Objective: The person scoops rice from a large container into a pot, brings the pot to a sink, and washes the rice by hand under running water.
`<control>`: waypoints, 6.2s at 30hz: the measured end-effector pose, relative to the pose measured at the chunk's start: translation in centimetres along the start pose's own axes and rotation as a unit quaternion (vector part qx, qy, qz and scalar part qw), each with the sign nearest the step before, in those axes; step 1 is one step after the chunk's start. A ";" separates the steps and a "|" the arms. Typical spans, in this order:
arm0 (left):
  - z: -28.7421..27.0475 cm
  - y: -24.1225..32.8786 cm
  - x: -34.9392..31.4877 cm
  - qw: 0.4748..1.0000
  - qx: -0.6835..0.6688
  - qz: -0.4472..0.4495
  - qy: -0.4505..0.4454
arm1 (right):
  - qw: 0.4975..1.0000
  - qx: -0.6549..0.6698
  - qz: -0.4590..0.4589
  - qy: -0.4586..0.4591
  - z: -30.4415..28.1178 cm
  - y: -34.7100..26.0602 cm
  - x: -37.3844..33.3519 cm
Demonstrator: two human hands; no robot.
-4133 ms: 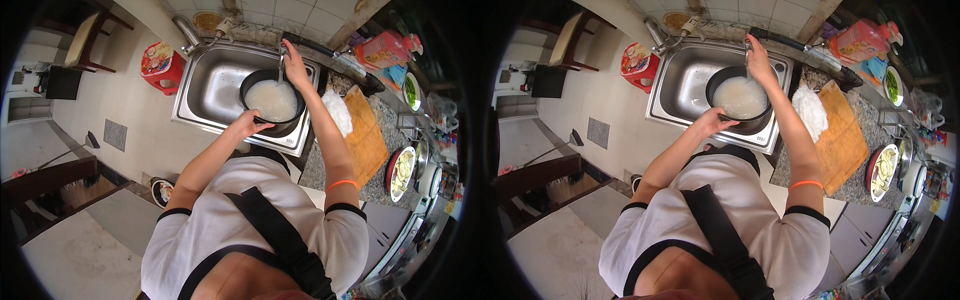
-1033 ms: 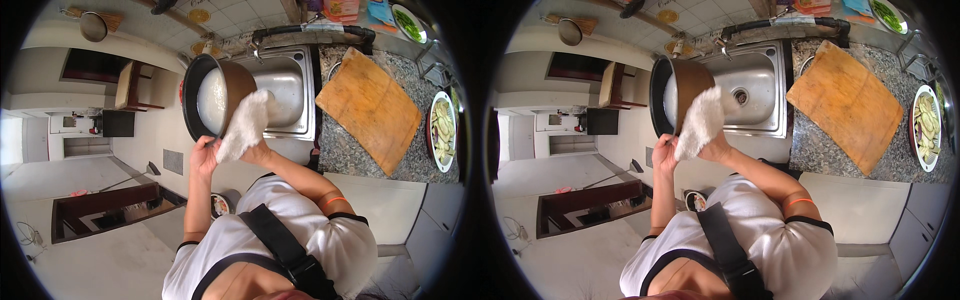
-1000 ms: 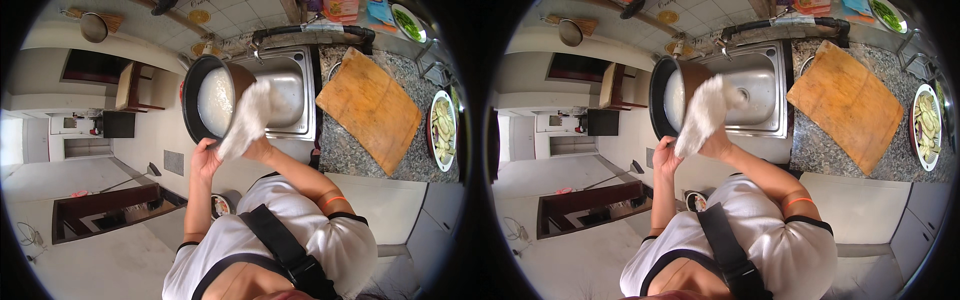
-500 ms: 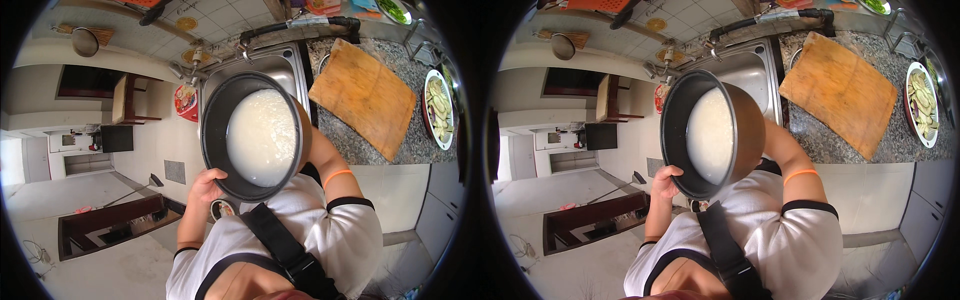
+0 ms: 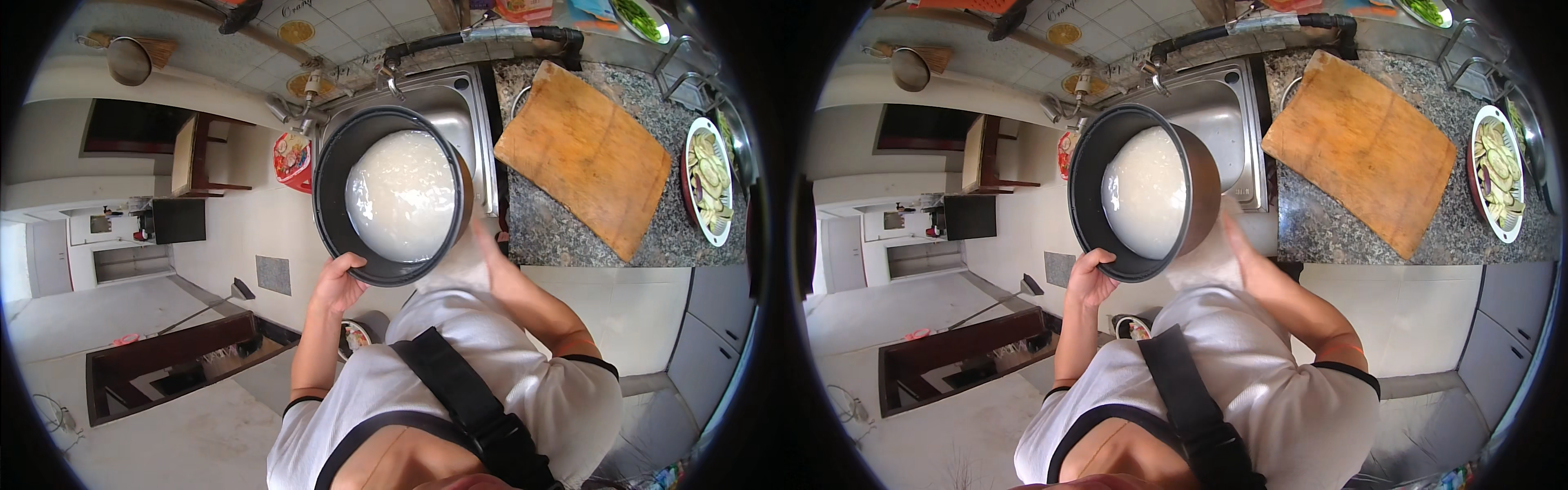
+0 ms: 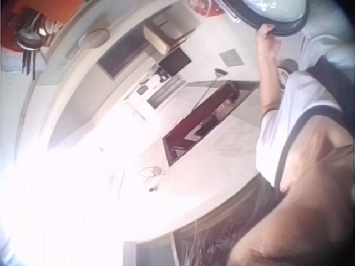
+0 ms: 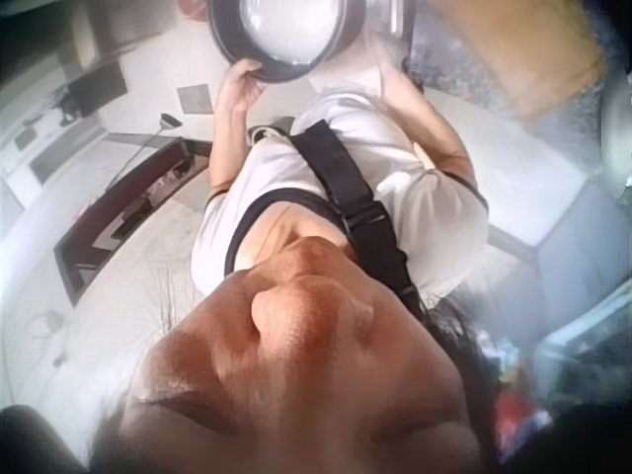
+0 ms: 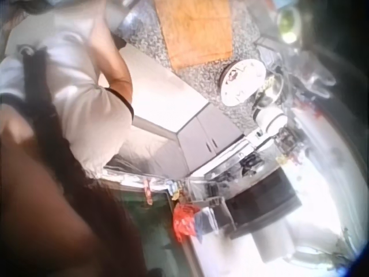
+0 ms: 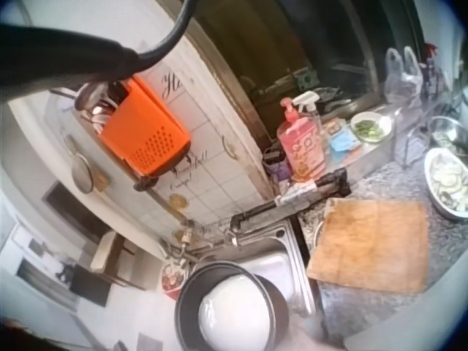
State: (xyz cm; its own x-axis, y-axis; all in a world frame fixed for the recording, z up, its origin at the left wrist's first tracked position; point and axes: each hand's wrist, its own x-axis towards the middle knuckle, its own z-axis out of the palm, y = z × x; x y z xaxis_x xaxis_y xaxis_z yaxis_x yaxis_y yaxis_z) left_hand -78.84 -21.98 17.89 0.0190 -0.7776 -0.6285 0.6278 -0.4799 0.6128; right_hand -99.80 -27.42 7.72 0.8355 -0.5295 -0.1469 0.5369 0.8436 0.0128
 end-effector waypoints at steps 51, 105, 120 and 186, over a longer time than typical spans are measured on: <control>0.8 -6.6 -0.9 0.994 -0.058 0.008 0.088 | 0.206 -0.928 -0.181 0.252 -0.5 -18.3 -2.7; -7.9 -3.3 22.8 0.994 -0.108 -0.022 -0.019 | 0.285 -0.894 -0.316 0.139 4.4 -15.4 27.3; -7.0 -2.1 26.1 0.995 -0.086 -0.025 -0.036 | 0.432 -0.875 -0.217 0.037 4.9 -18.3 26.4; -92.6 38.3 -12.6 0.816 -0.400 0.246 0.338 | 0.448 -0.794 0.215 -0.349 11.9 80.2 103.9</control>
State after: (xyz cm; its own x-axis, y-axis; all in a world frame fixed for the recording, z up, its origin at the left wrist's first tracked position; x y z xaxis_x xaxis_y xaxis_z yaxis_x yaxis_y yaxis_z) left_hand 17.07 7.05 4.92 0.6772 -0.2650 -0.6864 0.7161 0.4520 0.5320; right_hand 31.50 -15.85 5.22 0.9525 0.2818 -0.1151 0.0121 -0.4131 -0.9106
